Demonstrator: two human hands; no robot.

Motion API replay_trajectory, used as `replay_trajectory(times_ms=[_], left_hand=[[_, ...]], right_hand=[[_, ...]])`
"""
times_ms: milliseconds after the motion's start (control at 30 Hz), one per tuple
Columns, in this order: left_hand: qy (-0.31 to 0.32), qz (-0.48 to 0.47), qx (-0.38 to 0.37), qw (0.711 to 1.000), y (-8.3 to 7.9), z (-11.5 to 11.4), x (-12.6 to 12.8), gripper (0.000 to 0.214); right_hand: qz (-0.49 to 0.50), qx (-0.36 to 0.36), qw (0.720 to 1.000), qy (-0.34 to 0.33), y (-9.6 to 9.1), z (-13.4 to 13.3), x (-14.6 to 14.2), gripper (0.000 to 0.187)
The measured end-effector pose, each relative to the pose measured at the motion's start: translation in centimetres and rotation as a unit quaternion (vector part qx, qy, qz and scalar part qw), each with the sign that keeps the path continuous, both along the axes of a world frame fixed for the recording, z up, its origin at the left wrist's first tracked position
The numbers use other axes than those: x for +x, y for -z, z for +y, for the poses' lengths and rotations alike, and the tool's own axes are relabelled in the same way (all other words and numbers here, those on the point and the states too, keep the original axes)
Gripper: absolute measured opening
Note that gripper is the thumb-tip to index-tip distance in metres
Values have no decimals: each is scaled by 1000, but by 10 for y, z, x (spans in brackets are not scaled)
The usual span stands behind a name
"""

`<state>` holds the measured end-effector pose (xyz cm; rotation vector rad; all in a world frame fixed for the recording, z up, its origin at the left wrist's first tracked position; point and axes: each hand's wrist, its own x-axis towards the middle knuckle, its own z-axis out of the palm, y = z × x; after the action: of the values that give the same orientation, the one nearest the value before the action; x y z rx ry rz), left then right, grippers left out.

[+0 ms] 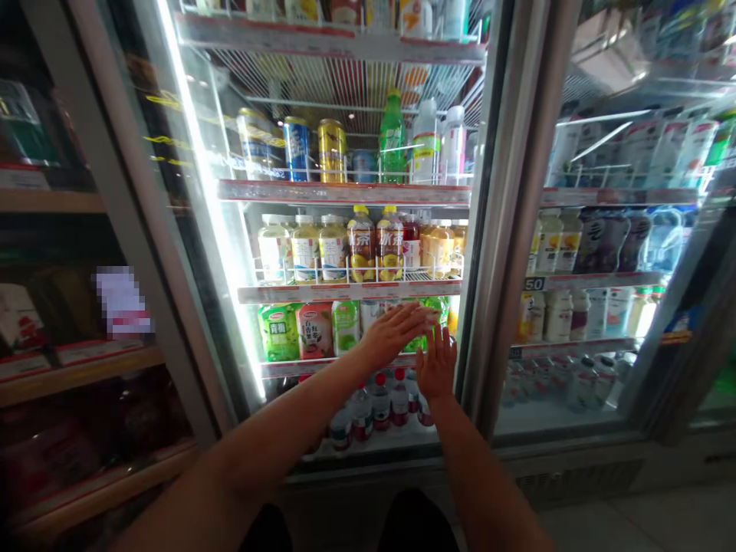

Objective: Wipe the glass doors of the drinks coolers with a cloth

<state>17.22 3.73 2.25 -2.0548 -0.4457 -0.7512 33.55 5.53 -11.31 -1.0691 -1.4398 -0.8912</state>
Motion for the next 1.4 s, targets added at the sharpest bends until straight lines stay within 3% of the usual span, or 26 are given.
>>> replay_trajectory(times_ms=[67,167,233,333,400,467,600,667,733,833,933,1000,1167,1233,1333,1400], left_hand=[[2,-3,24,1000,-12,1,3,43],[-42,-123,34,991,-35,2,-2,42],[-80,-183,33,979,-43,1,-9,41],[-84,-118,48,988,-42,-1,-24,42],[-68,-34,66,995,-47,-1,-34,43],[-72,-10,75,995,-60,-2,-43,41],[-118,-124,54,984,-87,-6,-54,40],[-119,-146,46,981,-89,-9,-59,41],[-112,-126,53,984,-86,-12,-69,42],[-110,-109,87,984,-82,-16,-94,41],[-146,-204,99,963,-78,-21,-125,44],[-167,-251,94,949,-67,-25,-144,48],[-138,-129,80,979,-36,-38,-179,44],[-141,-107,67,982,-39,-42,-191,45],[-177,-189,51,965,-52,-45,-210,52],[-192,-240,53,950,-52,-46,-222,56]], right_hand=[[-2,-1,1000,-11,-1,-1,2,69],[-11,-4,1000,-14,1,-3,4,68],[-10,-6,1000,-19,3,-6,4,67],[22,-1,999,-48,-4,-11,0,60],[56,9,996,-62,-22,-12,-4,54],[88,26,993,-72,-53,-10,-11,51],[100,43,989,-99,-124,1,-32,54],[95,36,991,-86,-143,8,-42,57],[93,25,994,-59,-144,13,-49,60],[69,20,997,-34,-129,18,-50,63],[50,32,998,-25,-119,19,-47,65],[52,39,998,-13,-118,19,-46,64],[52,63,997,1,-121,18,-48,62],[47,67,997,-1,-121,18,-48,63],[46,65,997,-2,-120,18,-47,64],[46,65,997,-2,-119,18,-47,64]])
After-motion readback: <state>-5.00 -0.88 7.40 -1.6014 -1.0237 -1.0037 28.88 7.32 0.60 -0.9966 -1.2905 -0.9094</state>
